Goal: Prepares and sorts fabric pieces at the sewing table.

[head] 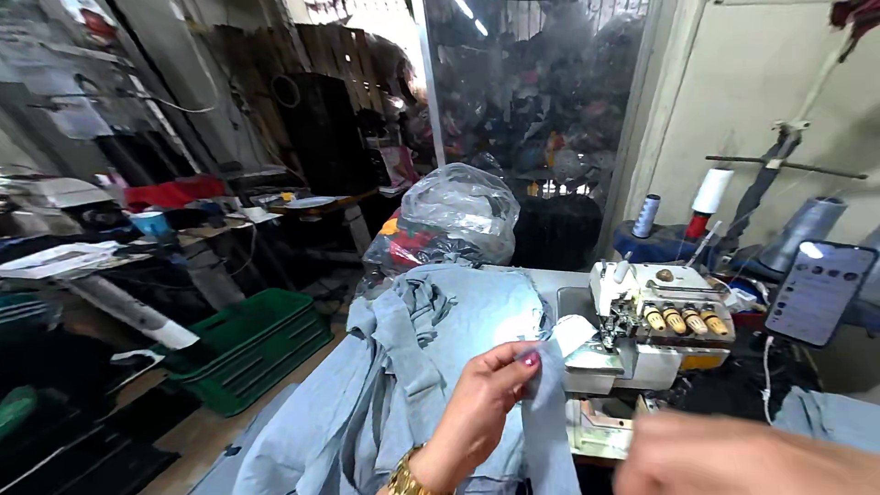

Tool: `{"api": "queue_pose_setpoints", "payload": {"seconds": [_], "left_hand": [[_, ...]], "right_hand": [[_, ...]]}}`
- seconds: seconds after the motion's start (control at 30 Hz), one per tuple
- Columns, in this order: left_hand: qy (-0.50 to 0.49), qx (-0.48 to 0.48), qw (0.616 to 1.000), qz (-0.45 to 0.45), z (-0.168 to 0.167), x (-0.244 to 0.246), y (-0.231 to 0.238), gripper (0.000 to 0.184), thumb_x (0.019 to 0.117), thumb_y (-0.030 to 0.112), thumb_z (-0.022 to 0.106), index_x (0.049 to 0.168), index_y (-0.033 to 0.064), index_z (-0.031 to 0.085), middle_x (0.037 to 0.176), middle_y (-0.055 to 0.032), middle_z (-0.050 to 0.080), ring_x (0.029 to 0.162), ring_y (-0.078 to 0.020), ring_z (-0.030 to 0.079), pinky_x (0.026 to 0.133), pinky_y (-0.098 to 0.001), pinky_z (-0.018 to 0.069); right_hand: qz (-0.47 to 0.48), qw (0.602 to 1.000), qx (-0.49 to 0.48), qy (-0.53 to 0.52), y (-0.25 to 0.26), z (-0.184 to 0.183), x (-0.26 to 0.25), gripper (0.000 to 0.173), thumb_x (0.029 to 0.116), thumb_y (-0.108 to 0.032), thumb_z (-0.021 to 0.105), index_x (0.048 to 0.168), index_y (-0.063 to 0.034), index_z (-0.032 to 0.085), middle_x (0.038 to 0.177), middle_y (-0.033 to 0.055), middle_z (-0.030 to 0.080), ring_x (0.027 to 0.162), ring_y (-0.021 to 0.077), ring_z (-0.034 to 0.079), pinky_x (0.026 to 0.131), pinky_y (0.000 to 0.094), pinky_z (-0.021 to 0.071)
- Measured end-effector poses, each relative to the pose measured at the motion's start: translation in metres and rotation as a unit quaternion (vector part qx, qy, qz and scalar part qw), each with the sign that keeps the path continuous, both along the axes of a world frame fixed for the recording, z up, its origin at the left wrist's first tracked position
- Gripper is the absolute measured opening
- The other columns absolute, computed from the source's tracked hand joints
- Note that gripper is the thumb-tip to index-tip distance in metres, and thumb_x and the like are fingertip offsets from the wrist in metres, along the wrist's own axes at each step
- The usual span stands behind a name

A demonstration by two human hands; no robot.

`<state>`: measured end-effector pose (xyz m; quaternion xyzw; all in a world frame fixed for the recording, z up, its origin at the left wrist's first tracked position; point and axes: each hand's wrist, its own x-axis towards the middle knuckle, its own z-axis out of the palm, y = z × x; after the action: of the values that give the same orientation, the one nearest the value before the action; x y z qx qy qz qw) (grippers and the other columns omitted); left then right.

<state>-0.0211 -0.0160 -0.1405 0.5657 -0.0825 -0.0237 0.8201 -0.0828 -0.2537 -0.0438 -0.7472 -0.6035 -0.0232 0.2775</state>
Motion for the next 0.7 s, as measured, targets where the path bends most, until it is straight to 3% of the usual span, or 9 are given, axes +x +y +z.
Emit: {"api": "queue_pose_setpoints", "payload": {"seconds": [0.07, 0.13, 0.27, 0.43, 0.57, 0.6, 0.7], "left_hand": [[-0.078, 0.016, 0.996, -0.035, 0.001, -0.009, -0.016, 0.015, 0.092, 0.005, 0.064, 0.1, 0.0054, 0.076, 0.085, -0.0002, 0.074, 0.077, -0.0057, 0.07, 0.074, -0.0236, 0.059], [-0.132, -0.004, 0.991, -0.025, 0.0, -0.014, -0.031, 0.009, 0.0868, 0.007, 0.073, 0.096, 0.0092, 0.075, 0.084, 0.0033, 0.073, 0.077, -0.0024, 0.068, 0.072, -0.0205, 0.0579], [-0.118, -0.06, 0.991, -0.025, 0.003, -0.014, -0.044, 0.009, 0.0854, 0.003, 0.072, 0.093, 0.0058, 0.076, 0.084, -0.001, 0.074, 0.075, -0.0048, 0.069, 0.071, -0.022, 0.059], [-0.128, -0.101, 0.986, -0.042, 0.003, -0.013, -0.053, 0.009, 0.0885, 0.006, 0.073, 0.096, 0.0043, 0.077, 0.087, -0.0028, 0.075, 0.077, -0.0055, 0.07, 0.072, -0.022, 0.0593], [-0.218, -0.1, 0.964, -0.113, -0.003, -0.013, -0.049, 0.029, 0.0913, 0.016, 0.071, 0.118, 0.0042, 0.071, 0.106, -0.0013, 0.072, 0.095, -0.0069, 0.068, 0.085, -0.026, 0.0578], [-0.234, -0.08, 0.964, -0.097, -0.003, -0.015, -0.05, 0.029, 0.0917, 0.015, 0.071, 0.119, 0.0042, 0.069, 0.107, -0.0002, 0.072, 0.096, -0.0065, 0.068, 0.085, -0.026, 0.0581], [-0.207, -0.078, 0.975, 0.001, -0.001, -0.016, -0.057, 0.014, 0.0892, 0.006, 0.073, 0.104, 0.0059, 0.074, 0.093, 0.0011, 0.074, 0.082, -0.0046, 0.069, 0.076, -0.0232, 0.0594]], "right_hand": [[-0.036, 0.997, 0.017, -0.069, 0.006, -0.007, 0.026, 0.024, 0.1019, -0.007, 0.052, 0.115, -0.0071, 0.073, 0.094, 0.0084, 0.069, 0.088, 0.0173, 0.065, 0.08, 0.0284, 0.0541], [-0.082, 0.991, 0.047, -0.094, 0.007, -0.015, 0.042, 0.021, 0.1013, -0.009, 0.055, 0.115, -0.0074, 0.07, 0.094, 0.0029, 0.069, 0.089, 0.0094, 0.065, 0.082, 0.0221, 0.0535], [-0.184, 0.968, 0.075, -0.155, 0.0, -0.022, 0.055, 0.016, 0.0997, -0.019, 0.058, 0.108, -0.0127, 0.069, 0.09, -0.0067, 0.068, 0.089, 0.002, 0.063, 0.082, 0.0192, 0.0526], [-0.229, 0.955, 0.078, -0.17, -0.006, -0.025, 0.058, 0.015, 0.0991, -0.024, 0.058, 0.106, -0.0151, 0.068, 0.086, -0.0087, 0.065, 0.086, 0.0, 0.062, 0.08, 0.0173, 0.052], [-0.267, 0.953, 0.085, -0.112, -0.011, -0.024, 0.057, 0.026, 0.1011, -0.033, 0.056, 0.119, -0.0162, 0.065, 0.1, -0.0082, 0.066, 0.093, 0.0002, 0.062, 0.081, 0.0192, 0.0542], [-0.265, 0.957, 0.092, -0.069, -0.011, -0.025, 0.058, 0.027, 0.1017, -0.033, 0.056, 0.121, -0.0157, 0.064, 0.095, -0.0092, 0.067, 0.088, -0.0009, 0.064, 0.078, 0.0193, 0.0549], [-0.213, 0.967, 0.104, 0.098, -0.012, -0.025, 0.059, 0.026, 0.1015, -0.031, 0.058, 0.121, -0.0136, 0.062, 0.083, -0.0083, 0.066, 0.076, -0.0035, 0.064, 0.07, 0.0161, 0.0546]]}}
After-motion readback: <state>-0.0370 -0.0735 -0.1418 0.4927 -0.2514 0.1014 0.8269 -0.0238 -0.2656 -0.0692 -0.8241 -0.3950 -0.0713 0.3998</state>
